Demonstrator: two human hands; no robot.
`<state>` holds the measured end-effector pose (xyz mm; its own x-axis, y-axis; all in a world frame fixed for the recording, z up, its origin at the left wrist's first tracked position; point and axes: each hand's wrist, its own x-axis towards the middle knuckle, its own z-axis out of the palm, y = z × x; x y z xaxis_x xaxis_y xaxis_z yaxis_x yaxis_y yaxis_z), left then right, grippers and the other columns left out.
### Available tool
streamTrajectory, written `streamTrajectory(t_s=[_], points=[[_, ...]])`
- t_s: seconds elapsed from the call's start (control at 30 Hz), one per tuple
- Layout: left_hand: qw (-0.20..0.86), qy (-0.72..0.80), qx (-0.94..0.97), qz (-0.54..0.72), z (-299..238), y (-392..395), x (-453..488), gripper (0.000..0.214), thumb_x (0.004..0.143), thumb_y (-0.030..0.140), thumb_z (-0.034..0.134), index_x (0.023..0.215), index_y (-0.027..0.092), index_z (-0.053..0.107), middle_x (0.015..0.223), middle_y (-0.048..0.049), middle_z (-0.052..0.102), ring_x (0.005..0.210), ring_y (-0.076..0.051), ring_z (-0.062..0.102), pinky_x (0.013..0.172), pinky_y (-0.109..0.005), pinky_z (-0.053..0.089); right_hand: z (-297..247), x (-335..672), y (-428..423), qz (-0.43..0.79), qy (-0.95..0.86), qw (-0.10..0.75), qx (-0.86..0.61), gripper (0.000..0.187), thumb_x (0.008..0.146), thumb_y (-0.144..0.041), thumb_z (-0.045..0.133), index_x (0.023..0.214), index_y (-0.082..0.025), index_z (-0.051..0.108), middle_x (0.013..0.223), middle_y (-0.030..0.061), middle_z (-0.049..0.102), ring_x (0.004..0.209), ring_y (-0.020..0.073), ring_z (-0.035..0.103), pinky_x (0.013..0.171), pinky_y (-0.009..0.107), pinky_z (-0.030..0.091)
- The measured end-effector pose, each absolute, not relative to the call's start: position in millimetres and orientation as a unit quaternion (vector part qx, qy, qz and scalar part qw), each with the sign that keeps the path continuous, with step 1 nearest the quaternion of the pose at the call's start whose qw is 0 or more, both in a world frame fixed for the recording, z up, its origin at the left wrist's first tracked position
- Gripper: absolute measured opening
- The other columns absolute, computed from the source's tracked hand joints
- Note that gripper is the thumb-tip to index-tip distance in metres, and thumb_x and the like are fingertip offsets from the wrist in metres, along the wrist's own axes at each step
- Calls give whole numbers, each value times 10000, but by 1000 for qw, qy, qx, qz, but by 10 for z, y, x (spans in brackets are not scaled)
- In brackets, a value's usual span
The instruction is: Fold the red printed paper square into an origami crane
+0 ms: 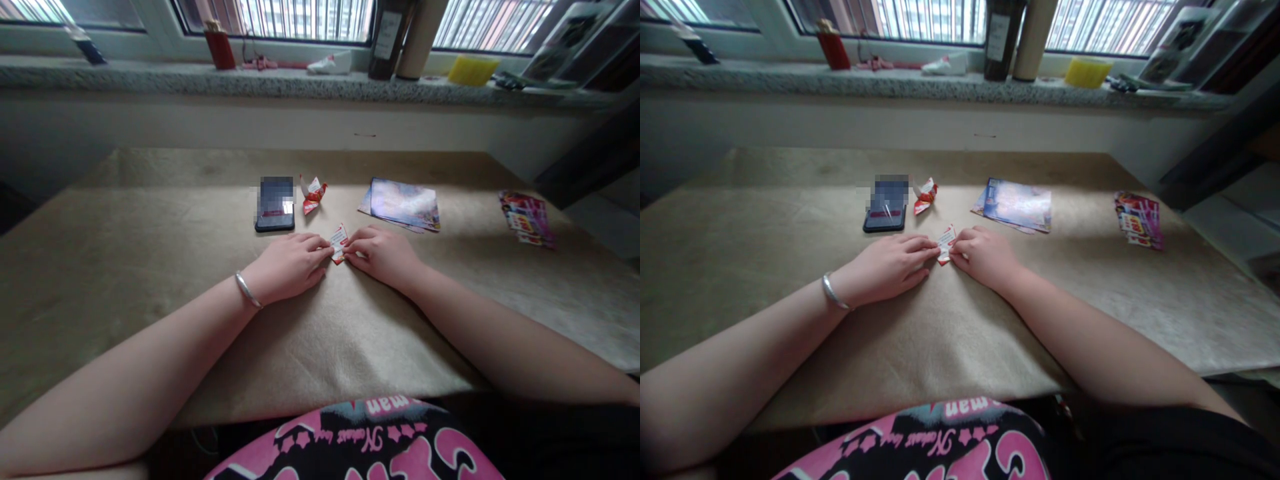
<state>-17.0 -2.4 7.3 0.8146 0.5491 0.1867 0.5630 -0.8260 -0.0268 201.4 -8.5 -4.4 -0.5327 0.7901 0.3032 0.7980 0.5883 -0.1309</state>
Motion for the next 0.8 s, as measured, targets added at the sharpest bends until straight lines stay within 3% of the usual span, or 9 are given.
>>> streamTrajectory(t_s=[0.3, 0.43, 0.67, 0.8], points=[[50, -302, -947, -92, 81, -36, -179, 313, 896, 237, 412, 1119, 171, 621, 1095, -76, 625, 987, -196, 584, 852, -331, 496, 6, 2117, -100, 8, -886, 143, -441, 231, 865, -322, 509, 847, -247, 727, 973, 6, 706, 874, 154, 626, 692, 261, 431], [51, -286, -953, -81, 78, -52, -180, 328, 895, 266, 430, 1161, 163, 591, 1139, -88, 600, 1018, -212, 567, 867, -346, 488, 41, 2133, -132, 1, -893, 125, -433, 232, 870, -282, 496, 883, -245, 724, 1026, 3, 702, 908, 157, 632, 728, 262, 448], [52, -266, -960, -75, 83, -88, -180, 387, 885, 284, 463, 1269, 277, 511, 1118, -81, 584, 1038, -217, 544, 872, -365, 471, 54, 2083, -199, -27, -905, 121, -406, 281, 896, -261, 444, 1020, -278, 696, 1058, -13, 695, 952, 170, 611, 739, 271, 455], [56, -266, -959, -77, 94, -85, -177, 378, 883, 270, 457, 1253, 269, 531, 1090, -83, 590, 1013, -210, 548, 865, -355, 467, 82, 2012, -234, -31, -903, 93, -418, 279, 883, -246, 450, 965, -264, 716, 1003, 5, 710, 913, 176, 609, 725, 274, 454]])
